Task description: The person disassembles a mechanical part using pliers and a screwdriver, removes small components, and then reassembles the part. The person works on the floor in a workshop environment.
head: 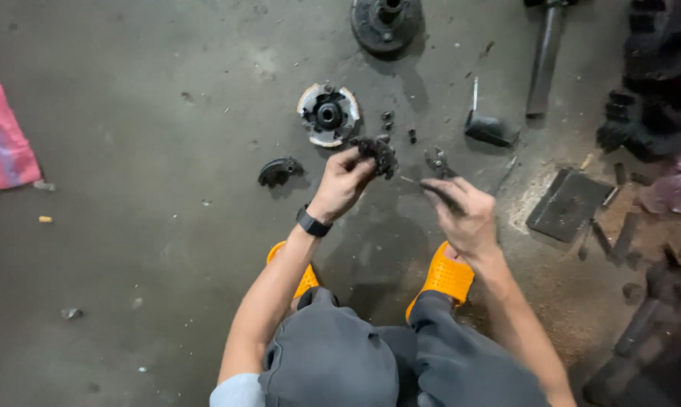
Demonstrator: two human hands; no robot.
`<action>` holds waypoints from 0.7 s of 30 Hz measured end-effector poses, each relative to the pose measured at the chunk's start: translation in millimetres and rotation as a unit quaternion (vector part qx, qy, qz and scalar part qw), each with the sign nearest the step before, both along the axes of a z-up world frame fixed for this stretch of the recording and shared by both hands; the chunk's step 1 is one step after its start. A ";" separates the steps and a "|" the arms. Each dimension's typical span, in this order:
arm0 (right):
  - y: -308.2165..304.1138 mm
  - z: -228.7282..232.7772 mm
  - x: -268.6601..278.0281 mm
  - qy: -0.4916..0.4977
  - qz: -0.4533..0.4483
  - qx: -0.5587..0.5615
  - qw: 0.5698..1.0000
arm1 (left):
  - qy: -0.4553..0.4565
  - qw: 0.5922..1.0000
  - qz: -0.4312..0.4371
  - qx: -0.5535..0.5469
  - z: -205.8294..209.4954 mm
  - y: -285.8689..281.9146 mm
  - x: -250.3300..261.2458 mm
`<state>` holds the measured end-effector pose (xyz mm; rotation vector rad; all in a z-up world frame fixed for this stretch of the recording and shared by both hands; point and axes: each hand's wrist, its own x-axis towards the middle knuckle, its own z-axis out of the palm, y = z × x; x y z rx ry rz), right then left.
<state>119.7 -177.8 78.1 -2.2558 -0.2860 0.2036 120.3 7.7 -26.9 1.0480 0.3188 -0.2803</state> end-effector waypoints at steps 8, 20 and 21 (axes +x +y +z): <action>16.7 -9.4 0.6 -0.079 0.082 -0.100 0.988 | 0.040 0.998 0.048 -0.015 -4.5 13.2 -36.1; 17.4 -40.6 -16.4 -0.107 0.128 -0.259 0.951 | -0.016 0.983 0.007 0.185 25.4 4.8 -33.9; 16.1 -46.5 -17.8 -0.104 0.148 -0.236 0.955 | 0.012 0.980 0.009 0.201 18.5 5.7 -36.6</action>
